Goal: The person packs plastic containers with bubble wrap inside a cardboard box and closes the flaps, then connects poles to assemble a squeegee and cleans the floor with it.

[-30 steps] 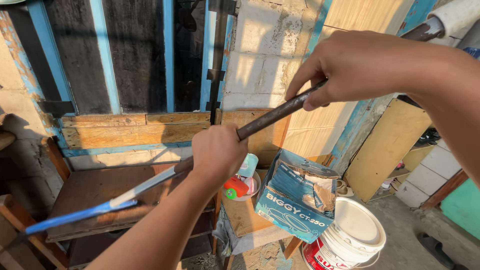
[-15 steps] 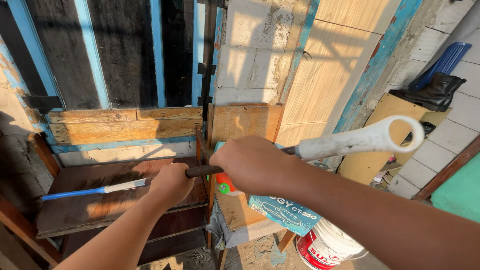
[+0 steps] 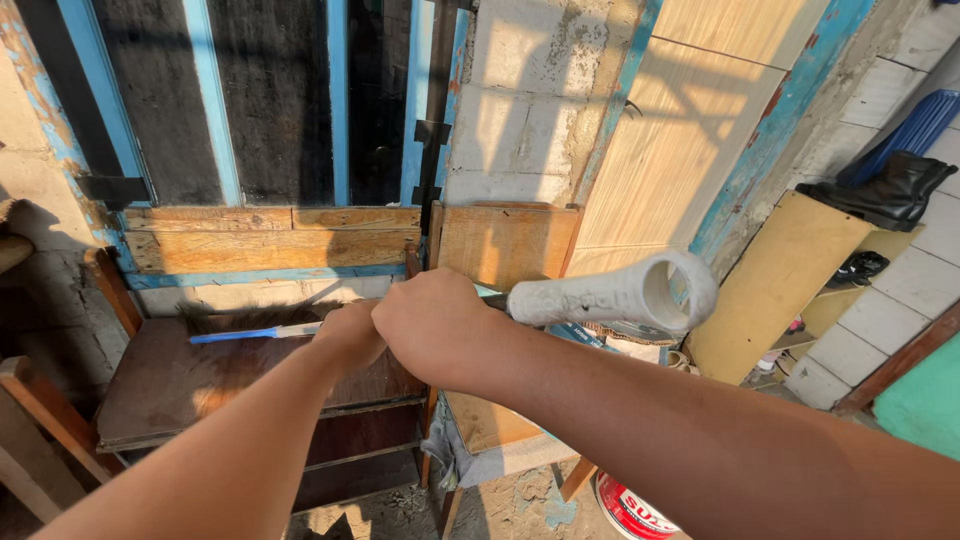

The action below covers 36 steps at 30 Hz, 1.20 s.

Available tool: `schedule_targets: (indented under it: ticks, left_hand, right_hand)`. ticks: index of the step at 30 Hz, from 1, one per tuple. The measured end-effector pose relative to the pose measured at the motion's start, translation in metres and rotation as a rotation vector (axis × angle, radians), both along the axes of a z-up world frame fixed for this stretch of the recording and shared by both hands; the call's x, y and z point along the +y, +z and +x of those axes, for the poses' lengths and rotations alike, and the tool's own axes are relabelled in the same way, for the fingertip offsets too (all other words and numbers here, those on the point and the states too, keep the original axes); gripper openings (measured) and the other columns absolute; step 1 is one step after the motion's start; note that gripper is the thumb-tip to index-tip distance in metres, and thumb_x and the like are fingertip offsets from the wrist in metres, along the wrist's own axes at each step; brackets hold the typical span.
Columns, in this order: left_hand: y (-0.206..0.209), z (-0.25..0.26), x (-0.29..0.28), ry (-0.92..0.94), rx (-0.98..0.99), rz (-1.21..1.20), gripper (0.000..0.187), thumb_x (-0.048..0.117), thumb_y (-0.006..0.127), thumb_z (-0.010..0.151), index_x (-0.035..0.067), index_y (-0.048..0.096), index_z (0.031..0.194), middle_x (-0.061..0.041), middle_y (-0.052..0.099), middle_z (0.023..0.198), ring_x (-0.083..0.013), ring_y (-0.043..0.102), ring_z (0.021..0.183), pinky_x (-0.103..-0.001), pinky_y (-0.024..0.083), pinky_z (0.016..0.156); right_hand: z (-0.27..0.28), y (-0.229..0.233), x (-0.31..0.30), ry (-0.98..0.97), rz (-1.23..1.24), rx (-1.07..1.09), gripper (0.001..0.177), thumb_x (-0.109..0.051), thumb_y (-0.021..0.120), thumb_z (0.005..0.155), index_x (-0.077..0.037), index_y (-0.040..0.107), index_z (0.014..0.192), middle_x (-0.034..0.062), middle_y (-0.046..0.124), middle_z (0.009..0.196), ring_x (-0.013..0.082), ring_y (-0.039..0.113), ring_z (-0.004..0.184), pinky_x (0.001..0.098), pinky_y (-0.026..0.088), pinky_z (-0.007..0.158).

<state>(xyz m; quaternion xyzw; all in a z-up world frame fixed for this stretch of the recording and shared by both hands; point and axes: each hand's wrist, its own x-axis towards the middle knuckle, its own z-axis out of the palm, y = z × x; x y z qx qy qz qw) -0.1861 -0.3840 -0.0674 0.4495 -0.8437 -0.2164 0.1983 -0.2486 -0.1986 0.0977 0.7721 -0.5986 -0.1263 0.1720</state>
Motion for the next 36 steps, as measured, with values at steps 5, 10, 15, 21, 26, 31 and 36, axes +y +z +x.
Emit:
schedule_targets:
  ticks: [5,10,15,21,26,31,36]
  left_hand:
    - [0.05,0.016,0.071,0.08,0.089,-0.027,0.035,0.039,0.064,0.089,0.008,0.077,0.098,-0.018,0.076,0.094,-0.0386,0.072,0.095,-0.05,0.056,0.085]
    - [0.145,-0.002,0.125,0.155,0.009,-0.01,0.051,0.054,0.055,0.095,0.008,0.078,0.097,-0.017,0.075,0.094,-0.0386,0.072,0.094,-0.049,0.056,0.087]
    - [0.156,-0.024,0.079,0.087,0.131,-0.144,0.034,0.037,0.054,0.095,0.013,0.078,0.097,-0.016,0.076,0.09,-0.0384,0.073,0.09,-0.051,0.055,0.084]
    - [0.044,0.004,0.02,-0.119,-0.209,0.102,0.032,0.046,0.06,0.098,0.016,0.067,0.108,-0.008,0.075,0.094,-0.0266,0.073,0.095,-0.045,0.054,0.088]
    - [0.011,0.023,0.075,0.073,-0.177,-0.058,0.029,0.045,0.064,0.093,0.017,0.072,0.097,-0.003,0.071,0.095,-0.026,0.063,0.107,-0.051,0.044,0.093]
    - [0.064,0.004,0.125,0.084,-0.056,-0.156,0.023,0.034,0.066,0.089,0.014,0.075,0.083,-0.011,0.074,0.08,-0.0312,0.072,0.086,-0.047,0.051,0.087]
    - [0.133,-0.053,0.143,-0.039,0.104,-0.38,0.032,0.036,0.065,0.091,0.009,0.075,0.076,-0.016,0.069,0.07,-0.0374,0.069,0.068,-0.047,0.054,0.069]
  right_hand:
    - [-0.016,0.066,0.023,-0.036,0.111,-0.01,0.024,-0.004,0.067,0.079,-0.012,0.078,0.099,0.0144,0.074,0.085,0.0305,0.072,0.078,0.0438,0.057,0.065]
    - [-0.034,0.166,0.059,-0.215,0.083,-0.127,0.038,-0.016,0.078,0.08,-0.028,0.079,0.116,0.0047,0.076,0.075,0.0214,0.069,0.065,0.0425,0.051,0.061]
    - [-0.049,0.161,0.051,-0.365,-0.027,-0.09,0.037,-0.012,0.073,0.087,-0.027,0.076,0.121,0.0046,0.076,0.084,0.0202,0.071,0.071,0.0401,0.053,0.067]
    - [-0.03,0.005,0.007,-0.123,0.0,-0.13,0.017,-0.004,0.065,0.084,-0.01,0.074,0.097,0.0153,0.073,0.089,0.0346,0.072,0.087,0.0473,0.059,0.075]
    - [-0.031,-0.012,0.023,-0.031,0.055,-0.282,0.019,-0.002,0.064,0.083,-0.006,0.075,0.097,0.0168,0.073,0.089,0.035,0.072,0.088,0.0471,0.057,0.073]
    - [-0.062,0.079,0.054,-0.206,0.272,-0.401,0.04,-0.009,0.071,0.078,-0.018,0.078,0.116,0.0089,0.072,0.075,0.0241,0.066,0.066,0.0431,0.051,0.061]
    - [-0.078,0.162,0.1,-0.486,0.067,-0.216,0.043,-0.013,0.076,0.083,-0.031,0.081,0.122,0.0025,0.075,0.077,0.0163,0.067,0.072,0.0384,0.049,0.066]
